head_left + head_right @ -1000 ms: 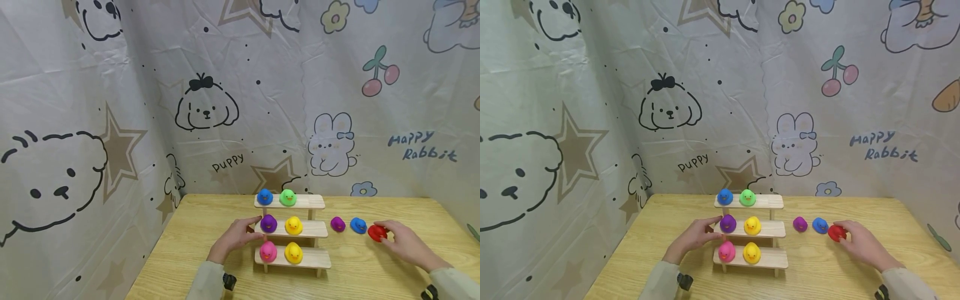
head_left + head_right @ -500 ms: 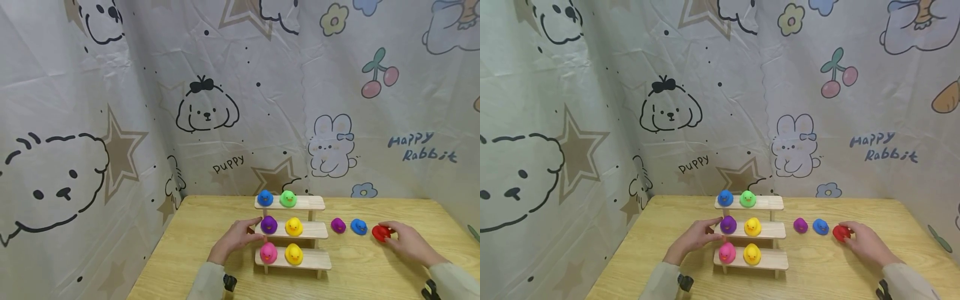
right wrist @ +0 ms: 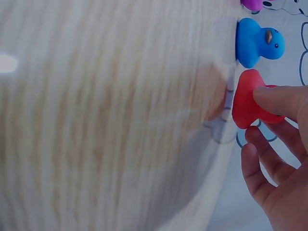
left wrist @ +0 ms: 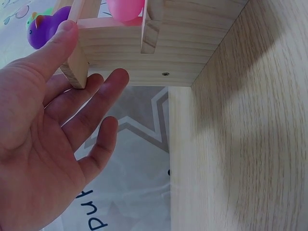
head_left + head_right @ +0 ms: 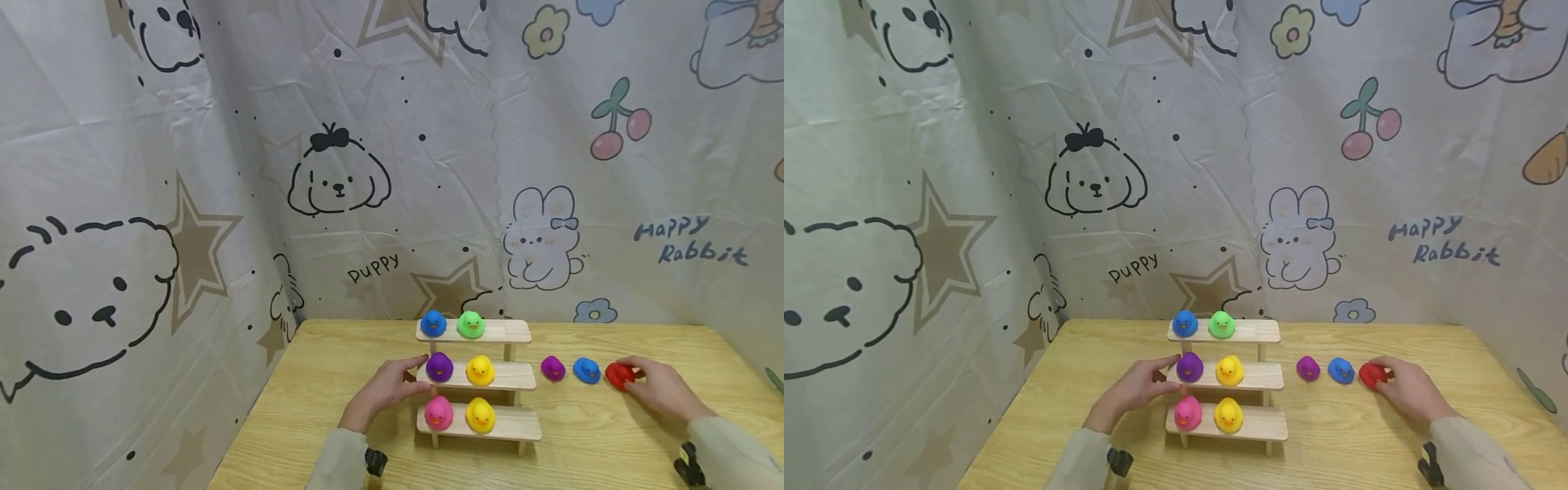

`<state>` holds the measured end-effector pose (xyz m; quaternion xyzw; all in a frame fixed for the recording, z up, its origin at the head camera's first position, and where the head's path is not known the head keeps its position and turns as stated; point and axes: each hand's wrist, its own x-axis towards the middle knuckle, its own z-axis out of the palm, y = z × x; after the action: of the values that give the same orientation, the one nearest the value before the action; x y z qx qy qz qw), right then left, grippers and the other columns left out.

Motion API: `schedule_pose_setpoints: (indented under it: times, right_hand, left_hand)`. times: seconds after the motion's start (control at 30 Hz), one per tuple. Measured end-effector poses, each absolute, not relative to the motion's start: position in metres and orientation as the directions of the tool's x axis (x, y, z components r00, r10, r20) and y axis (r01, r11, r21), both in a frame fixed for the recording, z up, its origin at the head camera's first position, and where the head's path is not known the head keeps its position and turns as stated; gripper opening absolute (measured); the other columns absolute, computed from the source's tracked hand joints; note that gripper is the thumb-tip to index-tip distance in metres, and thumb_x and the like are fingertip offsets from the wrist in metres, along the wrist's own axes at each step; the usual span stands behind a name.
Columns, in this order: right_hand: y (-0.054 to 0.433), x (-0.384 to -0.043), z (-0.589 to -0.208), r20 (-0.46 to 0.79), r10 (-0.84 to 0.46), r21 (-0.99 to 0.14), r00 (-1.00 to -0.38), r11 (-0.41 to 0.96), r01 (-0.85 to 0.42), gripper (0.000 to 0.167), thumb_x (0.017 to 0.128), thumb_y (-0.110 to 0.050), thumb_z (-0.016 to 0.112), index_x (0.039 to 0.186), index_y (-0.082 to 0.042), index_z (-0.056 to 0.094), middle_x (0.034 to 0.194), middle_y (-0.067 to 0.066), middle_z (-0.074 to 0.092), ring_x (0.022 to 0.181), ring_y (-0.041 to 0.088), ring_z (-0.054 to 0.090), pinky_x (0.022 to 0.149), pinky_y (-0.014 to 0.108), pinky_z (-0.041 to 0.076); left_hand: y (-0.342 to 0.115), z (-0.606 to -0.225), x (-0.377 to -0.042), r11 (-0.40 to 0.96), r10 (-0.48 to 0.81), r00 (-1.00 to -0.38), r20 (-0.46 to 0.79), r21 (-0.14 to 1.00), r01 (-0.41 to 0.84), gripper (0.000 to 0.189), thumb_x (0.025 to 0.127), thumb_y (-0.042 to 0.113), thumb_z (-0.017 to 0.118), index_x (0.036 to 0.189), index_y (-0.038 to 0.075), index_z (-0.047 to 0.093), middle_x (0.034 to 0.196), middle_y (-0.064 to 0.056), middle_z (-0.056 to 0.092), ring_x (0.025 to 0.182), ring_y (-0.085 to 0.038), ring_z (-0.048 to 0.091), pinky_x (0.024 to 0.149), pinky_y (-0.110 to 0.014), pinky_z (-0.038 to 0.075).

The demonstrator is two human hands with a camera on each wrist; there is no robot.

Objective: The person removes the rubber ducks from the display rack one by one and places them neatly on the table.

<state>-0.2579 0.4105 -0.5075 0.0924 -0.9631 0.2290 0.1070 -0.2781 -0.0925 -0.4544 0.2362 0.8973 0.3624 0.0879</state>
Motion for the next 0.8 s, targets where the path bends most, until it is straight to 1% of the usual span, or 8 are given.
schedule_pose_setpoints:
  times: [0.23,0.47,0.6,0.8]
  right_hand:
    - [0.411,-0.263,-0.510,0.214,-0.110,-0.425,-0.971,0.884,-0.193,0.039,0.077,-0.002,0.073,0.112,0.011,0.059,0.099,0.027,0.062,0.083,0.038,0.060,0.071,0.053,0.048]
    - [0.411,-0.264,-0.511,0.238,-0.117,-0.440,-0.964,0.872,-0.214,0.037,0.076,0.001,0.072,0.110,0.009,0.059,0.097,0.027,0.062,0.081,0.036,0.061,0.069,0.051,0.049]
    - [0.412,-0.266,-0.511,0.232,-0.111,-0.451,-0.966,0.868,-0.208,0.038,0.076,0.001,0.072,0.110,0.010,0.058,0.097,0.027,0.061,0.081,0.036,0.061,0.070,0.051,0.049]
    - [0.414,-0.269,-0.512,0.200,-0.106,-0.464,-0.974,0.865,-0.190,0.039,0.078,0.001,0.071,0.112,0.011,0.057,0.099,0.028,0.060,0.081,0.034,0.060,0.071,0.051,0.049]
  left_hand:
    - [-0.092,-0.456,-0.278,0.625,0.500,-0.866,0.016,0.686,0.373,0.062,0.088,0.037,0.066,0.141,0.012,0.046,0.135,-0.005,0.053,0.091,-0.013,0.059,0.073,-0.026,0.049]
    - [-0.092,-0.455,-0.278,0.630,0.481,-0.877,0.005,0.693,0.350,0.061,0.087,0.037,0.067,0.141,0.016,0.047,0.134,-0.003,0.054,0.091,-0.011,0.059,0.074,-0.025,0.049]
    - [-0.092,-0.455,-0.278,0.634,0.477,-0.879,0.003,0.692,0.346,0.060,0.087,0.036,0.067,0.141,0.017,0.048,0.134,-0.002,0.054,0.090,-0.010,0.059,0.074,-0.025,0.048]
    - [-0.091,-0.454,-0.277,0.640,0.467,-0.884,-0.002,0.691,0.336,0.064,0.085,0.041,0.069,0.140,0.015,0.049,0.131,-0.004,0.056,0.085,-0.009,0.056,0.068,-0.025,0.047]
